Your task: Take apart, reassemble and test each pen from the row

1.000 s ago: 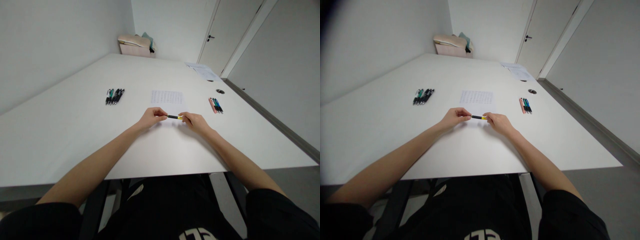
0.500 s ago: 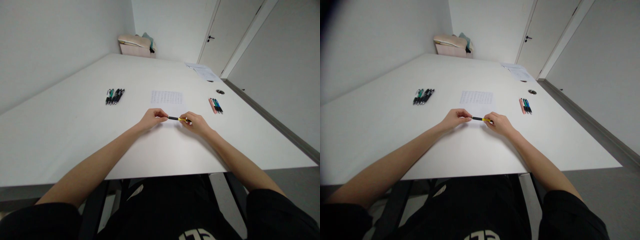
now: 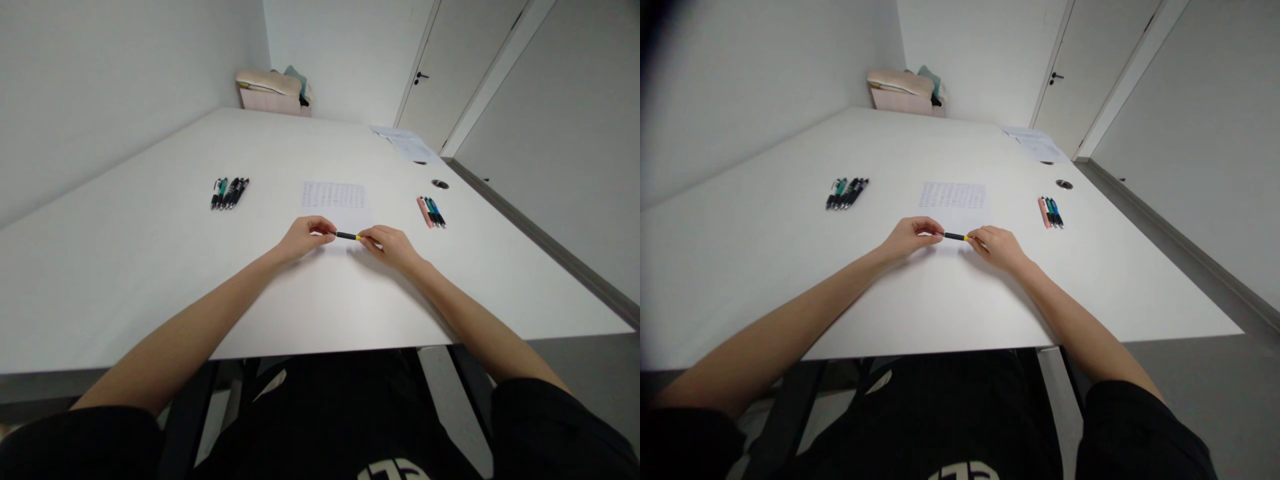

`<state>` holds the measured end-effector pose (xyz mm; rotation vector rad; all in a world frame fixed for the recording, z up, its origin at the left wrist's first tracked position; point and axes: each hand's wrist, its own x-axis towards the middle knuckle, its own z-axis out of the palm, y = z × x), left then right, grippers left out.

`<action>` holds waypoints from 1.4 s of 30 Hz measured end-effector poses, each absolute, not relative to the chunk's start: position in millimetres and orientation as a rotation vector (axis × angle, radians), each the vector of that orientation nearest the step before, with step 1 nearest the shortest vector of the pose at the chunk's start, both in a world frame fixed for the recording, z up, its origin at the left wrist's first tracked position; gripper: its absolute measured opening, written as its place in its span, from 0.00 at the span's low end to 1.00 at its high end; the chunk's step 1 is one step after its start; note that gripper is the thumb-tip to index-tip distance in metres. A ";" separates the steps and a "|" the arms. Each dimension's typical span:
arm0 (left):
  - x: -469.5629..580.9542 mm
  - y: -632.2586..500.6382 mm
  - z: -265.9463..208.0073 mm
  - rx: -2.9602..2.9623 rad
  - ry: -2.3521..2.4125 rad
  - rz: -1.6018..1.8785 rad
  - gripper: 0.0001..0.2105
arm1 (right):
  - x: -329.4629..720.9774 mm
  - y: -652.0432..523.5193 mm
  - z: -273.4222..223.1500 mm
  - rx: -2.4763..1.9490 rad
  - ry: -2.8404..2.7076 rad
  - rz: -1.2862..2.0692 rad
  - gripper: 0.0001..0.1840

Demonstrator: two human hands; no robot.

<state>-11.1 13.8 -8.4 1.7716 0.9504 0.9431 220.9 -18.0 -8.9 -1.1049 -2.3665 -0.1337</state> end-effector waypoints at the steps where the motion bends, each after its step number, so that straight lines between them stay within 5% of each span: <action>1: -11.0 13.7 -7.9 1.771 0.949 0.947 0.13 | 221.0 -18.2 -8.6 -1.094 -2.352 -0.126 0.11; 12: -9.5 14.0 -6.9 1.665 1.189 0.781 0.24 | 224.9 -15.8 -9.9 -0.942 -2.287 -0.183 0.06; 29: -12.2 12.6 -6.6 1.801 1.093 0.892 0.13 | 223.0 -17.2 -8.7 -1.028 -2.357 -0.249 0.12; 42: -9.8 13.2 -7.2 1.661 1.154 0.783 0.21 | 222.1 -18.5 -6.7 -0.978 -2.333 -0.200 0.08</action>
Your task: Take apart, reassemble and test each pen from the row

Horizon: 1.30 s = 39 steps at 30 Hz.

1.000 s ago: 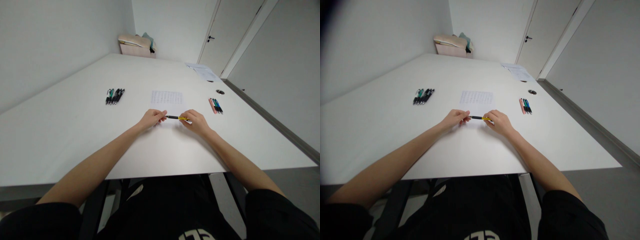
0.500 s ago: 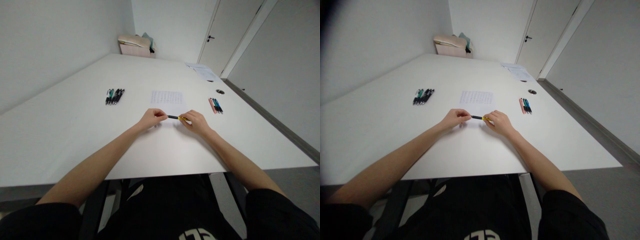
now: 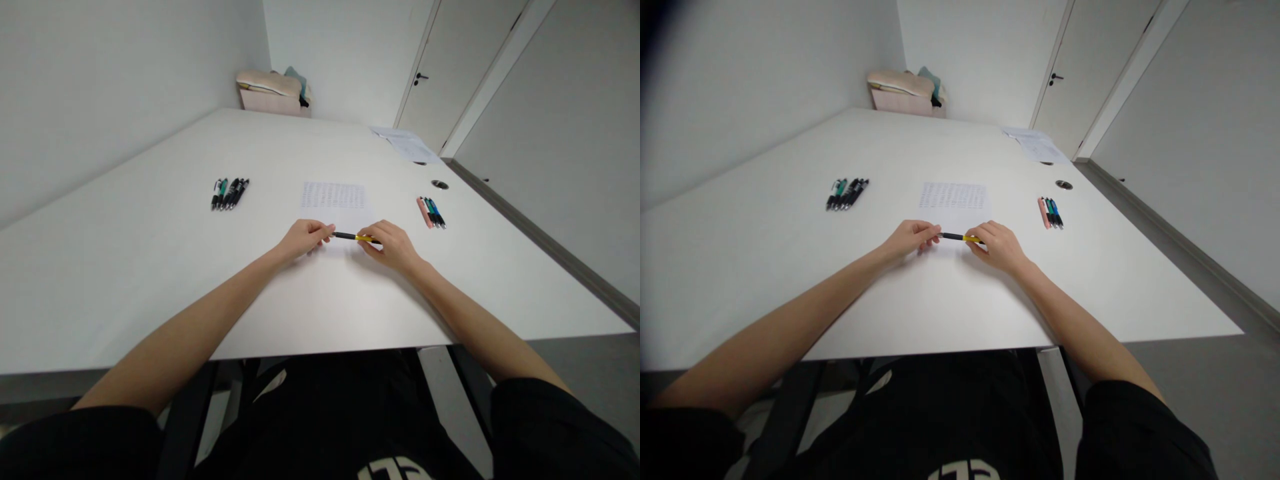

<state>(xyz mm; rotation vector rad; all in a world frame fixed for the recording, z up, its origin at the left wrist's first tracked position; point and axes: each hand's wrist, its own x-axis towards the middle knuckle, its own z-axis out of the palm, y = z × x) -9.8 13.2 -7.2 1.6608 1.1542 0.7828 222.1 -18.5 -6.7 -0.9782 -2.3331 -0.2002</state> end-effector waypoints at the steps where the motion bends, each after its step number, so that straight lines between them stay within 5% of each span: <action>1: -9.5 13.9 -8.4 1.651 1.148 0.772 0.22 | 222.3 -18.3 -6.9 -0.973 -2.337 -0.201 0.08; 27: -8.9 4.2 -3.7 1.949 1.064 0.952 0.10 | 220.2 -13.8 -11.6 -1.161 -2.424 -0.209 0.14; 39: -14.0 12.2 -8.3 1.927 1.190 0.823 0.15 | 222.6 -16.9 -8.0 -1.029 -2.357 -0.177 0.09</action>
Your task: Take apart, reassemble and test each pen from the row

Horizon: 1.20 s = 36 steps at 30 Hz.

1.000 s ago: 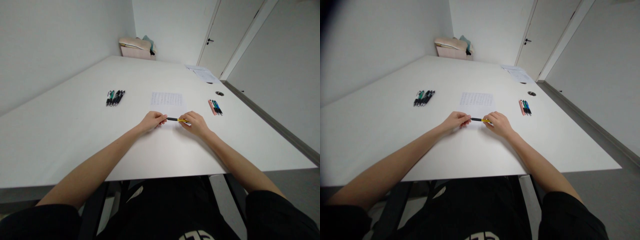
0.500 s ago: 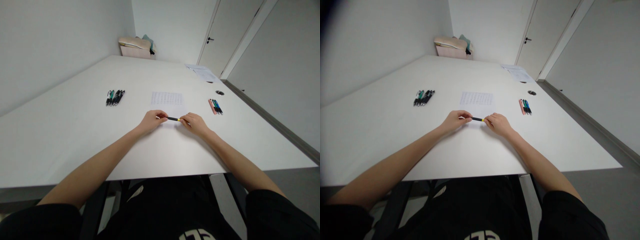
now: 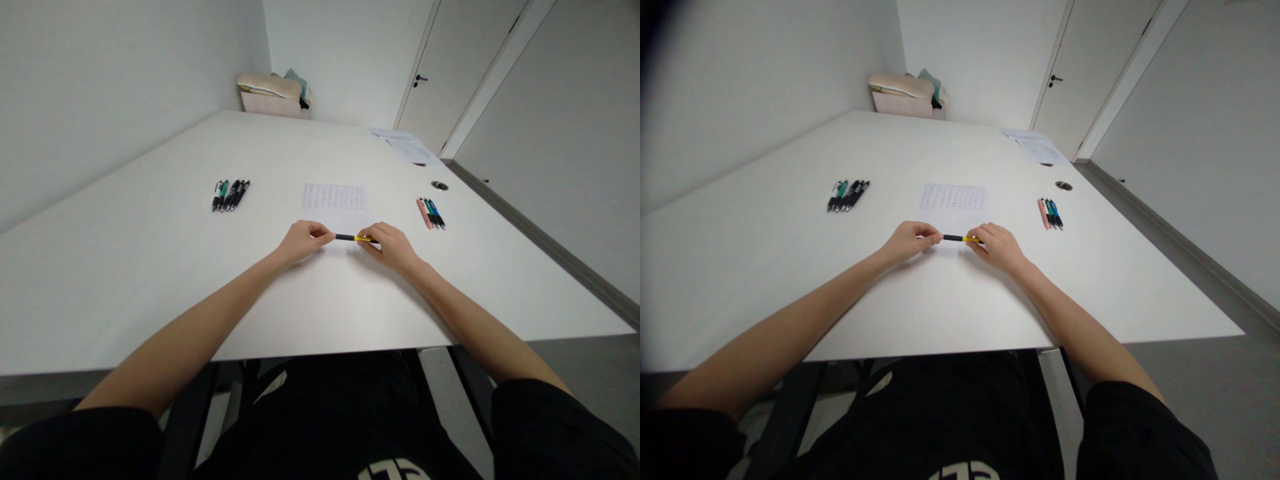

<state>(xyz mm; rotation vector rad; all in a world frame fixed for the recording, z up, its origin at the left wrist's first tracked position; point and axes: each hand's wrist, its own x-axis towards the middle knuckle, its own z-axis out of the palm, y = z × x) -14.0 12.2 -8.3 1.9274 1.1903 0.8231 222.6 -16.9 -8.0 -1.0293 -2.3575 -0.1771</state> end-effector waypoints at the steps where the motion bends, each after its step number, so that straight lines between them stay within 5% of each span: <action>1: -14.2 12.1 -8.4 1.917 1.184 0.809 0.15 | 223.1 -16.7 -8.3 -1.029 -2.361 -0.186 0.10; 15: -9.3 9.7 -8.7 1.814 1.136 0.875 0.12 | 224.3 -14.2 -3.0 -1.147 -2.358 -0.144 0.16; 28: 7.4 -0.6 0.7 0.875 0.960 0.983 0.06 | 203.8 18.2 24.2 -0.802 -0.839 1.242 0.30; 36: 15.8 -8.5 -1.6 0.758 0.898 0.906 0.07 | 172.9 6.9 33.4 -0.417 -0.475 1.512 0.30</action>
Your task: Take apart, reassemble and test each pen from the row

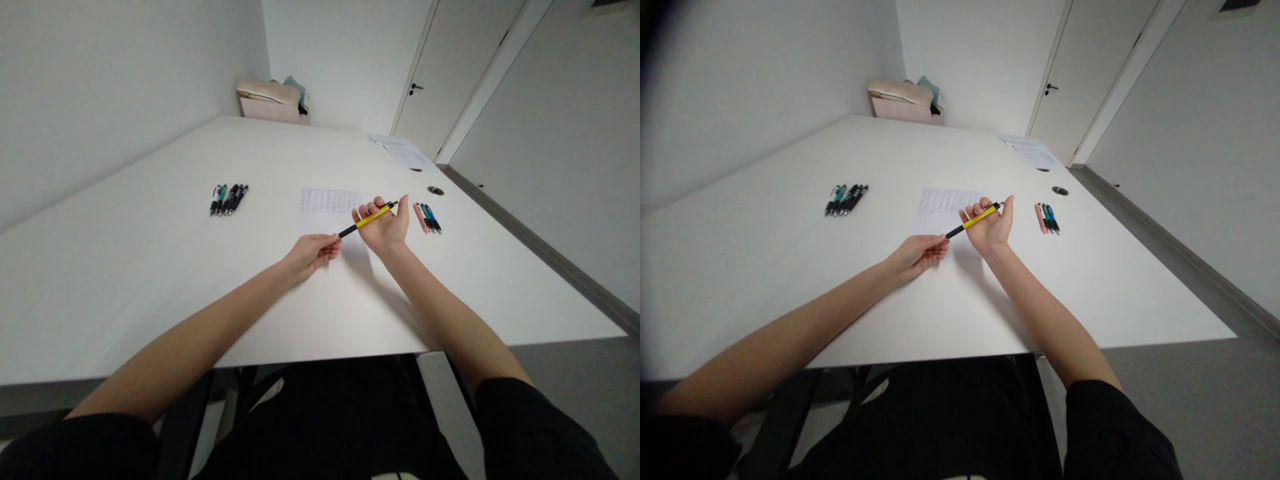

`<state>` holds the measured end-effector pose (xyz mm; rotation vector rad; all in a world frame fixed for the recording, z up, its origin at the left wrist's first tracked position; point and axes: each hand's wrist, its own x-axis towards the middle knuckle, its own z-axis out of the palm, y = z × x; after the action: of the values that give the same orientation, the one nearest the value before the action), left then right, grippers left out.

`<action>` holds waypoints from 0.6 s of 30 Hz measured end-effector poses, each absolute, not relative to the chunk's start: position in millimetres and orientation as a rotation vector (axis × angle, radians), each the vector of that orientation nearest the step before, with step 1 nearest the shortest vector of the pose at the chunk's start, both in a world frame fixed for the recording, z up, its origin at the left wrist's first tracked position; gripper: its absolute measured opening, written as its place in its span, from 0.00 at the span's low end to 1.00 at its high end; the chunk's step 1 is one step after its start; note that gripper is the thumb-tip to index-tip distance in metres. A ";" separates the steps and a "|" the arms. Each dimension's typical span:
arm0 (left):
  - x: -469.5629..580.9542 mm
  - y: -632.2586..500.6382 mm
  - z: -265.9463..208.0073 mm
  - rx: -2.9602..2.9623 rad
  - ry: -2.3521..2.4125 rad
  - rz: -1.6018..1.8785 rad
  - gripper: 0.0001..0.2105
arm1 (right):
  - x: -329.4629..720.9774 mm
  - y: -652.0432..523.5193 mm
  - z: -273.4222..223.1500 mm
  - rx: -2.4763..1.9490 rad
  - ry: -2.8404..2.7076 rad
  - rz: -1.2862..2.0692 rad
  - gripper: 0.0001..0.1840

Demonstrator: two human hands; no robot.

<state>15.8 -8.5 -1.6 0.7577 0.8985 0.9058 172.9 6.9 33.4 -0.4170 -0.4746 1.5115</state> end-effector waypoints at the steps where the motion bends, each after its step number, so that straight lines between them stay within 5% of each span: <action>1: 16.3 -8.8 -1.8 0.741 0.896 0.898 0.06 | 172.7 6.9 33.4 -0.386 -0.460 1.515 0.30; 18: 17.3 -7.7 -3.7 0.521 0.810 0.872 0.14 | 186.5 15.2 23.0 -0.378 -0.314 1.447 0.23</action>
<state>17.3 -7.7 -3.7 0.5208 0.8099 0.8718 186.5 15.2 23.0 -0.3784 -0.3136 1.4468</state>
